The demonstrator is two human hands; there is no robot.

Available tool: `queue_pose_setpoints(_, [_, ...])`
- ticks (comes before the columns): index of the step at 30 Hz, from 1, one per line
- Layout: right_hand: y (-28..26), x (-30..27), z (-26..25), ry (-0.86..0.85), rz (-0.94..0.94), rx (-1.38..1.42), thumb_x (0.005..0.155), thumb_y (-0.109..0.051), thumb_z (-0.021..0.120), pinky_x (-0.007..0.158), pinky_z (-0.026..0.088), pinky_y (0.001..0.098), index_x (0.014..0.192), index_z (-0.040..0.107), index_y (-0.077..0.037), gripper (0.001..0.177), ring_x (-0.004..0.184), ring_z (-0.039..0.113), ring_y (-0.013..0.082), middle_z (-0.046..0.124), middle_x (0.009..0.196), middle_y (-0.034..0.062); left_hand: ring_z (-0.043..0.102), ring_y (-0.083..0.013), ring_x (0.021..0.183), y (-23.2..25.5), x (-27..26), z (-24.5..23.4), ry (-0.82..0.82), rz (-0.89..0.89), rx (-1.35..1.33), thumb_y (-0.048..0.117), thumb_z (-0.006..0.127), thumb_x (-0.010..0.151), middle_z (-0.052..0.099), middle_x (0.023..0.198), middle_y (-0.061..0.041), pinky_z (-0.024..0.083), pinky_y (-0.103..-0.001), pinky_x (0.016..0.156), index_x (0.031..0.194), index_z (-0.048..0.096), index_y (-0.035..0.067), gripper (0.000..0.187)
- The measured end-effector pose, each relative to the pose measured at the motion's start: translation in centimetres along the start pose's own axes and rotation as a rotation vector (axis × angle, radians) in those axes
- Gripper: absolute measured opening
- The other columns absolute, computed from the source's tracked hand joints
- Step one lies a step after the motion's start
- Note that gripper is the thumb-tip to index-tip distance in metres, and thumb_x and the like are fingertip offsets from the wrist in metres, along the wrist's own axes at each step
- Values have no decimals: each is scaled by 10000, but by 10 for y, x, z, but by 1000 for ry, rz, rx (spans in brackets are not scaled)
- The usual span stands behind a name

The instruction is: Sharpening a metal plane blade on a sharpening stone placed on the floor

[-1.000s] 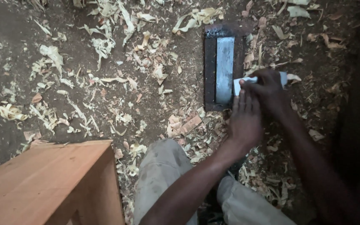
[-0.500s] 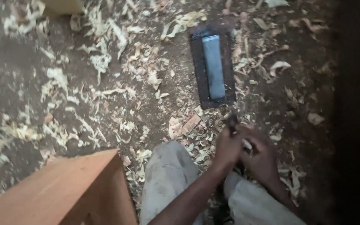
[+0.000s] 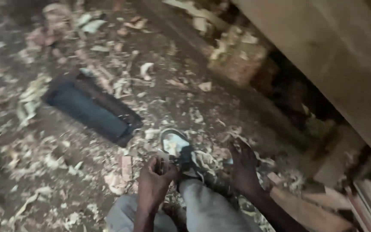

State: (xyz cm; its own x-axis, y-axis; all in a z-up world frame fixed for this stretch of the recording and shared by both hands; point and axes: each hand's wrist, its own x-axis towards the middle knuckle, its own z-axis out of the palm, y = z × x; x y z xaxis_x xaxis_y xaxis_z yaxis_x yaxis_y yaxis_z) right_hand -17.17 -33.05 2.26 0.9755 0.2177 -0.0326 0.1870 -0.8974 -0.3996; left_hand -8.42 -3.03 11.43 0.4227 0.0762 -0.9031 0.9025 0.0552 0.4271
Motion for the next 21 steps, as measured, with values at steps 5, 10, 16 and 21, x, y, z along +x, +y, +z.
queue_pose_setpoints(5, [3,12,7,-133,112,-28,621,-88,871,973,471,502,1535,491,-303,1013,1249,535,320,479,1403,156,549,-199,656,-31,24,14,59,207,700,530,812,700,627,694,-18,402,-395,647,781,553,200,428])
queue_pose_setpoints(10, [51,-27,74,-73,387,695,895,-141,678,726,446,347,1416,567,-151,533,956,536,227,608,1338,162,649,-293,763,-59,42,33,144,423,773,457,840,693,724,832,-14,464,-489,635,891,565,209,420])
queue_pose_setpoints(16, [19,28,11,72,195,288,856,-111,601,947,516,405,1092,739,-159,278,1056,681,246,716,1129,68,668,-290,659,-49,23,53,296,554,891,256,850,756,716,818,-76,532,-429,484,1012,623,115,370])
queue_pose_setpoints(21, [-18,57,-2,107,435,659,867,-29,481,783,631,344,1004,706,-78,268,991,690,207,672,1121,86,680,-266,703,-28,13,71,162,448,971,108,688,876,715,987,-59,450,-477,330,1202,573,158,350])
